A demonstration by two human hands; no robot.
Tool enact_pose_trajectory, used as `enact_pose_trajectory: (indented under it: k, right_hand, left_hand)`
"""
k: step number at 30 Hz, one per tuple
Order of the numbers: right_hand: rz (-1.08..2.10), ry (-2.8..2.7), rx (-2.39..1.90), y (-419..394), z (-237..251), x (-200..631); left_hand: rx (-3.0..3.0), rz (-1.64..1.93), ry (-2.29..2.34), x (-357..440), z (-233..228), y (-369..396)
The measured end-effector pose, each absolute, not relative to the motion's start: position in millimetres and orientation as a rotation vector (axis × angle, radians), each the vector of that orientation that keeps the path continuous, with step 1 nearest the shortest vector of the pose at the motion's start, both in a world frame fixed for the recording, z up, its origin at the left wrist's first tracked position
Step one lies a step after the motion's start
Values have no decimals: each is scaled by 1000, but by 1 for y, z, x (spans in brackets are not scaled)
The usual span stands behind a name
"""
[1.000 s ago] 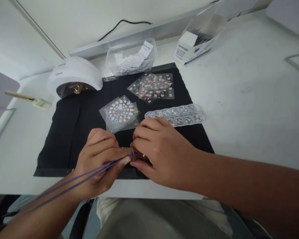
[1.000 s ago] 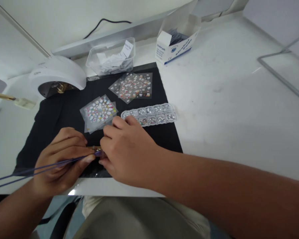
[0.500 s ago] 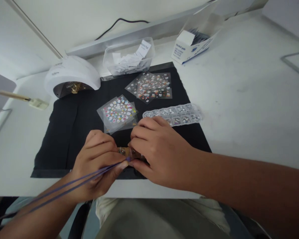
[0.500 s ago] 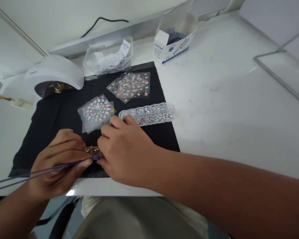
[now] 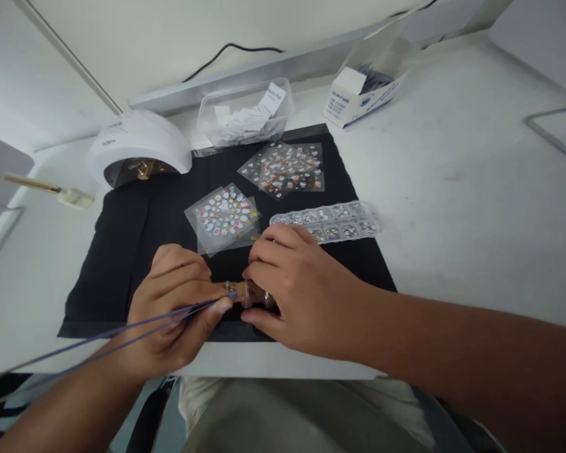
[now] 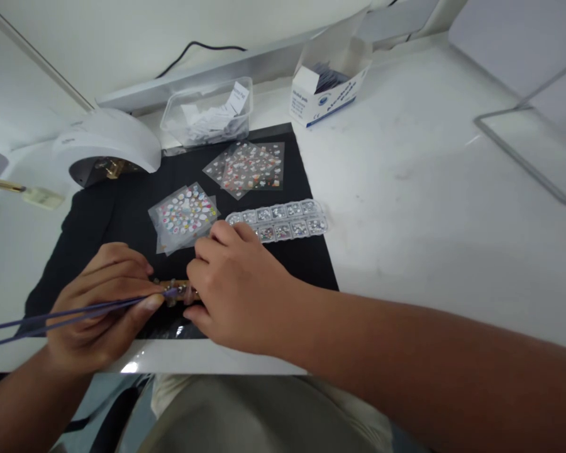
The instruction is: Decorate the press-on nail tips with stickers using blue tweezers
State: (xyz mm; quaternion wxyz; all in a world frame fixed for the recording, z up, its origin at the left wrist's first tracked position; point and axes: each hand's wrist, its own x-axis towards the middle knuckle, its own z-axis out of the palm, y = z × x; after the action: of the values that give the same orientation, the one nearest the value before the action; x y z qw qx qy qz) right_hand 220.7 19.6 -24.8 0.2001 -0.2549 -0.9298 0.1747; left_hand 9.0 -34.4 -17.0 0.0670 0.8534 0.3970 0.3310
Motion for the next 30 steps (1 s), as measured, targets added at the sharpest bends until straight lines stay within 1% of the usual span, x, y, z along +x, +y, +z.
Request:
enact_pose_trajectory:
  k: [8, 10, 14, 16, 18, 20, 23, 25, 26, 27, 30]
  right_hand:
    - [506, -2514, -736, 20, -22, 227]
    - [512, -2418, -631, 23, -18, 233]
    - [465, -2223, -275, 31, -7, 247]
    - [352, -2218, -153, 33, -2, 250]
    - [158, -2258, -106, 32, 0, 251]
    - [-79, -2285, -119, 29, 1, 250]
    - [-386, -2284, -168, 28, 3, 250]
    - [-529, -2249, -196, 30, 5, 253]
    - [-510, -2220, -217, 32, 6, 256]
    - [-422, -2177, -254, 35, 7, 258]
    - [20, -1971, -417, 46, 3, 267]
  left_hand:
    - [2442, 1087, 1139, 4, -15, -33]
    - [2349, 1129, 1090, 1, -16, -33]
    - [2105, 1172, 1073, -2, -11, -44]
    - [2000, 1086, 1088, 2, -3, -53]
    - [1947, 934, 1078, 10, 9, -60]
    - [1895, 785, 1049, 24, 22, -62]
    - [1619, 396, 911, 49, 38, -55]
    - [1624, 344, 855, 60, 44, -45]
    - [1645, 328, 835, 63, 45, -39]
    - [1680, 344, 849, 62, 46, -32]
    - [1814, 499, 1058, 42, 45, -4]
